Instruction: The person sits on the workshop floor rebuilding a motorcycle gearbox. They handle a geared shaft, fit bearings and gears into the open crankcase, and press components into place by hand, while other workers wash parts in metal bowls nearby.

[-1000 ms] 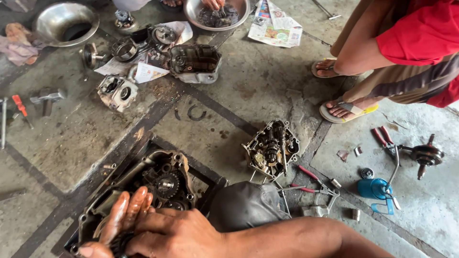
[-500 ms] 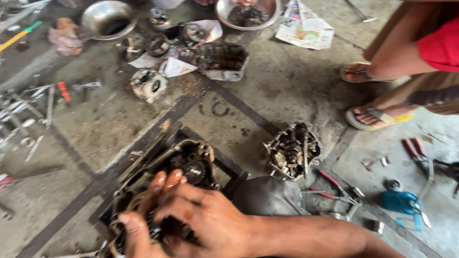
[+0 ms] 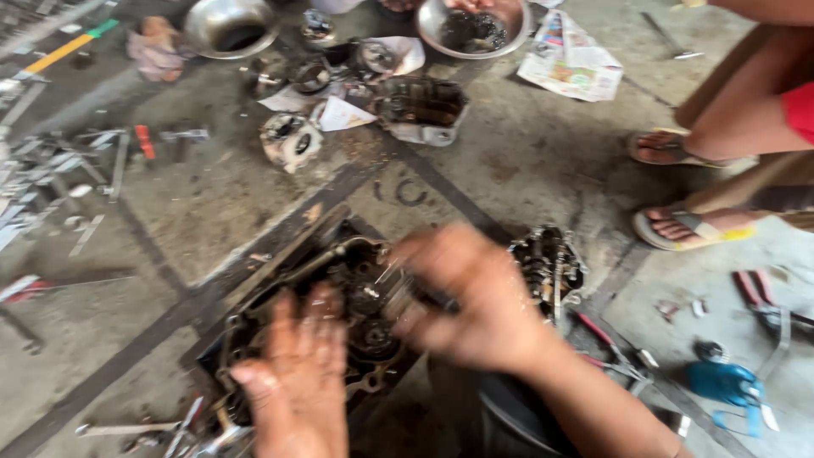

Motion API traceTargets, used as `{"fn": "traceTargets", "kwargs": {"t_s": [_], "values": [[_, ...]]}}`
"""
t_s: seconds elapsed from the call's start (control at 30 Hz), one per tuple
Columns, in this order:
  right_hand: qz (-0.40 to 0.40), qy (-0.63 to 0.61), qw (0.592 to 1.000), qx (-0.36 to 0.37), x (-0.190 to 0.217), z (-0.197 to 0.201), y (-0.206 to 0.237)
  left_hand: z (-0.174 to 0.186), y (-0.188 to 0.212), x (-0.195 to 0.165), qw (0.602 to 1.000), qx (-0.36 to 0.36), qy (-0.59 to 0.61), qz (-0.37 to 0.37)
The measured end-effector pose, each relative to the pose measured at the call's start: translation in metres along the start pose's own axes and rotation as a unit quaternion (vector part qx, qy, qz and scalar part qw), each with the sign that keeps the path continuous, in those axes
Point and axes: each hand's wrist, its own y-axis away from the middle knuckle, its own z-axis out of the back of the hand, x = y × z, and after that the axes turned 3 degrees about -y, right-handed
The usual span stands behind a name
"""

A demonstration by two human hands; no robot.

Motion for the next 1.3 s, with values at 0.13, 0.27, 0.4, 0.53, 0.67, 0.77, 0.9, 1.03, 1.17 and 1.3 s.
{"fn": "traceTargets", "kwargs": {"t_s": [0.13, 0.27, 0.4, 0.53, 0.67, 0.77, 0.9, 1.03, 1.17, 1.3], "values": [[-0.366, -0.28, 0.868, -0.188, -0.103, 0.034, 0.057, 0.013, -0.006, -0.01, 0.999, 0.012, -0.047, -0.013], [-0.586, -0.096, 0.797, -0.109, -0.166, 0.032, 0.165, 0.02, -0.008, -0.01, 0.999, 0.017, -0.043, -0.014], [-0.648, -0.482, 0.517, -0.285, -0.17, 0.017, 0.231, 0.021, -0.008, -0.005, 0.999, 0.006, -0.04, -0.002], [-0.62, -0.499, 0.527, -0.299, -0.165, 0.009, 0.22, 0.024, -0.013, 0.0, 0.999, 0.0, -0.044, 0.011], [-0.675, -0.303, 0.632, -0.228, -0.162, 0.003, 0.164, 0.033, -0.021, 0.005, 0.998, -0.028, -0.049, 0.039], [-0.651, -0.057, 0.757, -0.005, -0.161, -0.003, 0.13, 0.042, -0.025, 0.011, 0.997, -0.036, -0.048, 0.044], [-0.519, 0.131, 0.841, 0.084, -0.162, -0.013, 0.108, 0.045, -0.027, 0.012, 0.999, -0.02, -0.035, 0.024], [-0.583, 0.178, 0.775, 0.168, -0.173, -0.024, 0.106, 0.031, -0.018, 0.007, 0.998, -0.028, -0.045, -0.029], [-0.567, 0.269, 0.754, 0.194, -0.176, -0.029, 0.104, 0.015, -0.007, -0.004, 0.995, -0.053, -0.078, -0.046], [-0.55, 0.211, 0.789, 0.175, -0.173, -0.024, 0.083, 0.012, -0.01, -0.018, 0.975, -0.088, -0.198, -0.046]]}}
